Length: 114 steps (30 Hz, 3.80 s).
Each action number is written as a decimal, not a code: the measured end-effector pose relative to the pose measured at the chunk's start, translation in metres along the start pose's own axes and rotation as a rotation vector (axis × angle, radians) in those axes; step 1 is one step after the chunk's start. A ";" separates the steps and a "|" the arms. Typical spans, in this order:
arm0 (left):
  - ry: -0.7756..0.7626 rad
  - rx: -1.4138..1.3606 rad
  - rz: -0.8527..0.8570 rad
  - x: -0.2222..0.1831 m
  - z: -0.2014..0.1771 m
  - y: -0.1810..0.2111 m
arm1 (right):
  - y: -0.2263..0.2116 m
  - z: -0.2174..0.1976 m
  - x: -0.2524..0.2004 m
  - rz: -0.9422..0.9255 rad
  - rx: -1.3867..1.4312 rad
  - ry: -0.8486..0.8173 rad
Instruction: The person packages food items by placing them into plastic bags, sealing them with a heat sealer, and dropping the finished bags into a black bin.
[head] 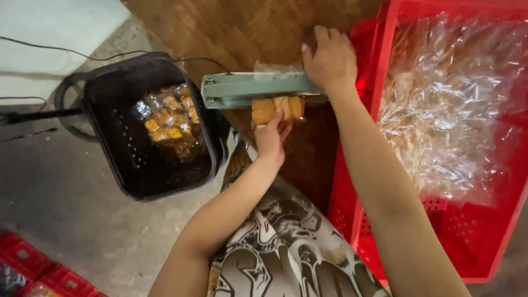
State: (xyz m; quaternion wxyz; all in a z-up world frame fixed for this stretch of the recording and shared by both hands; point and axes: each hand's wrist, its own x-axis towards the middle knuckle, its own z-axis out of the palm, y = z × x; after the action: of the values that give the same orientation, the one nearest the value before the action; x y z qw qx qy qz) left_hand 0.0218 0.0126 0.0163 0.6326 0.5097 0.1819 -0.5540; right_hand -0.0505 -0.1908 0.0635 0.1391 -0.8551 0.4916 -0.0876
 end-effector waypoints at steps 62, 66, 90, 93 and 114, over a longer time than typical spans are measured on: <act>-0.048 0.294 0.079 -0.033 -0.160 0.070 | 0.090 -0.114 -0.343 0.591 0.185 0.074; -0.137 0.348 0.037 -0.051 -0.137 0.059 | 0.090 -0.103 -0.352 0.722 0.063 0.082; -0.968 0.534 -0.324 -0.120 -0.017 0.020 | -0.063 -0.264 -0.294 -0.049 0.508 0.305; -1.052 0.197 -0.545 -0.138 -0.013 0.016 | -0.064 -0.254 -0.283 -0.132 0.621 0.245; -0.840 0.417 -0.359 -0.090 -0.016 0.016 | -0.016 -0.129 -0.254 0.340 0.628 -0.096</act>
State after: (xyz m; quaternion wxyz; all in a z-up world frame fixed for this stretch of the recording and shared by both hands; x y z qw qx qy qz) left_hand 0.0128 0.0704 0.0881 0.4308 0.3189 -0.1182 -0.8359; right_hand -0.2018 0.0174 0.1870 0.4306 -0.6798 0.5690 -0.1695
